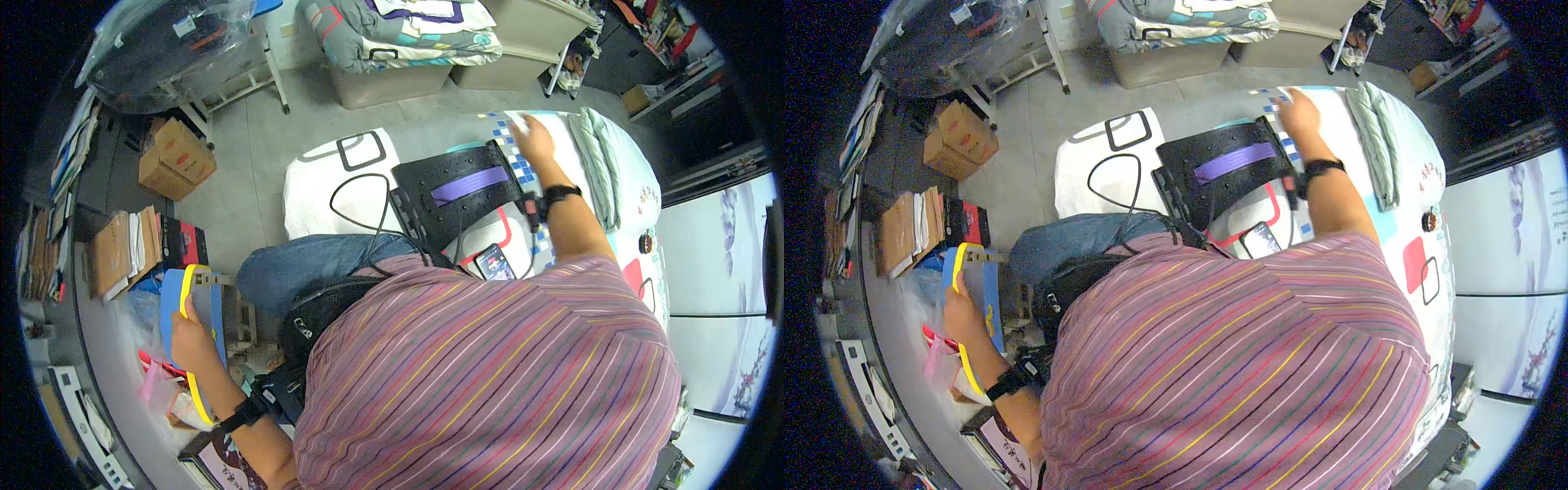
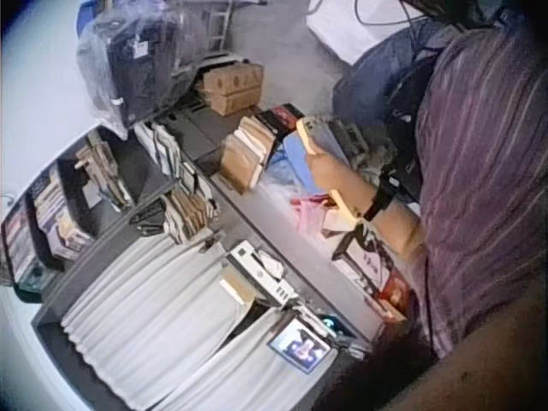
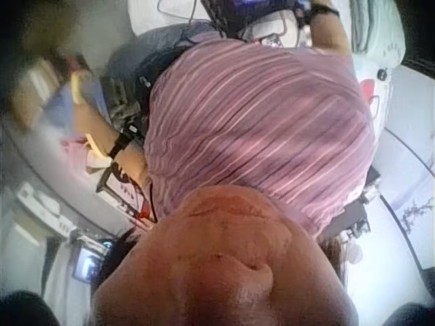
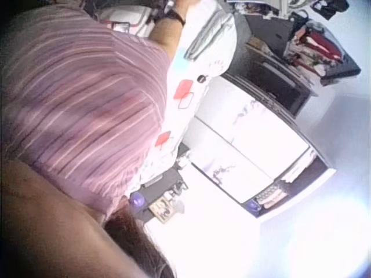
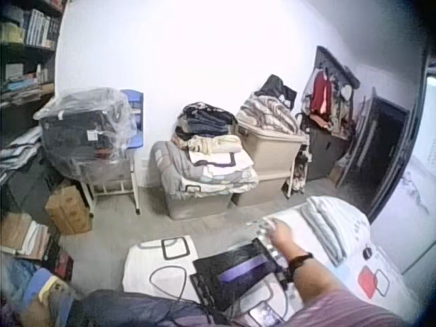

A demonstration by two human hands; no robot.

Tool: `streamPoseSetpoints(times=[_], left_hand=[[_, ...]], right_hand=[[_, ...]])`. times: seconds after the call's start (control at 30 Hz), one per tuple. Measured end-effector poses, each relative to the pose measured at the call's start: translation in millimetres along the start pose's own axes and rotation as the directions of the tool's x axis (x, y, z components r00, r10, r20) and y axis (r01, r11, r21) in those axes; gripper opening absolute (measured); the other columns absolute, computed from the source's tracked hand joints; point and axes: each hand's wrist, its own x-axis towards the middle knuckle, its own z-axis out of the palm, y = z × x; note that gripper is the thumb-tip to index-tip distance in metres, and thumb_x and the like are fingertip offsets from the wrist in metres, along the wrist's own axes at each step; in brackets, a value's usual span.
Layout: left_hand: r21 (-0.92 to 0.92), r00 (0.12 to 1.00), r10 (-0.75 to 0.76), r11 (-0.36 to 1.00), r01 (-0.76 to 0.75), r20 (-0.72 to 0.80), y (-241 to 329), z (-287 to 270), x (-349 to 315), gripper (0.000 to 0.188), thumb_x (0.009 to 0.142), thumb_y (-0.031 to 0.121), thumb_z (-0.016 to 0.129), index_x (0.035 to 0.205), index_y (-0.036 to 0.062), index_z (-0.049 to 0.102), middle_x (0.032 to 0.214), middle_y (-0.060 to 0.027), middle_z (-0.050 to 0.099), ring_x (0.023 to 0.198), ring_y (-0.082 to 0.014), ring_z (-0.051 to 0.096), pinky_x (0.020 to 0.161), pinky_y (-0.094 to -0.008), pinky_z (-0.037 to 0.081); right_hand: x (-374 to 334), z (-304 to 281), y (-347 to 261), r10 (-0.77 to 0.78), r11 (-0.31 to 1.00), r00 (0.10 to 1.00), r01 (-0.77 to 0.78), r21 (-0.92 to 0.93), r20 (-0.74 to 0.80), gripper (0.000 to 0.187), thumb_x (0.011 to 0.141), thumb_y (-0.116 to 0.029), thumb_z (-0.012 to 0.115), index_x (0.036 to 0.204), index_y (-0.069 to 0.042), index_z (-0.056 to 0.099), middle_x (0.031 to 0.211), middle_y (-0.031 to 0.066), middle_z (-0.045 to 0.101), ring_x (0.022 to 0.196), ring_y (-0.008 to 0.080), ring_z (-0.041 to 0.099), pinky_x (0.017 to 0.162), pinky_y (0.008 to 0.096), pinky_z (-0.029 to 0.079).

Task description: The person assembles a small blue and yellow plastic chair by hand. They attach the yellow frame to the blue seat, then install the legs and cross-braces, tightening each connection. The chair is flipped and inspected, then placed on the floor.

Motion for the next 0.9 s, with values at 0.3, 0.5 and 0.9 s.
streamPoseSetpoints(times=[0.3,0.5,0.9], left_hand=[[0.029,0.997,0.005,1.000,-0.007,0.076,-1,-3,1,0.063,0.095,0.064,0.033,0.088,0.0080,0.062,0.075,-0.0170,0.068,0.065,-0.0378,0.066,0.053,-0.0491,0.050],[0.025,0.985,-0.063,0.998,0.060,0.162,1,-11,-1,0.065,0.095,0.064,0.032,0.091,0.0063,0.062,0.079,-0.0194,0.068,0.073,-0.0404,0.066,0.060,-0.0520,0.050],[-0.040,0.997,-0.081,0.996,0.081,-0.001,-2,-2,-6,0.059,0.091,0.063,0.044,0.086,0.0075,0.062,0.075,-0.0191,0.067,0.069,-0.0402,0.066,0.060,-0.0510,0.051]], right_hand=[[-200,24,259,0.857,0.482,0.358,-0.813,-0.327,0.372,0.069,0.092,-0.058,0.042,0.118,0.003,0.060,0.121,0.0294,0.059,0.118,0.0416,0.054,0.103,0.0467,0.039],[-267,55,131,0.970,0.029,-0.056,-0.939,-0.344,0.235,0.071,0.092,-0.060,0.040,0.121,0.002,0.059,0.126,0.0285,0.056,0.122,0.0417,0.051,0.104,0.0484,0.037],[-258,25,-1,0.145,0.989,0.754,-0.091,-0.116,0.641,0.089,0.077,-0.069,0.059,0.128,0.002,0.046,0.119,0.0237,0.058,0.113,0.0406,0.054,0.096,0.0475,0.042]])
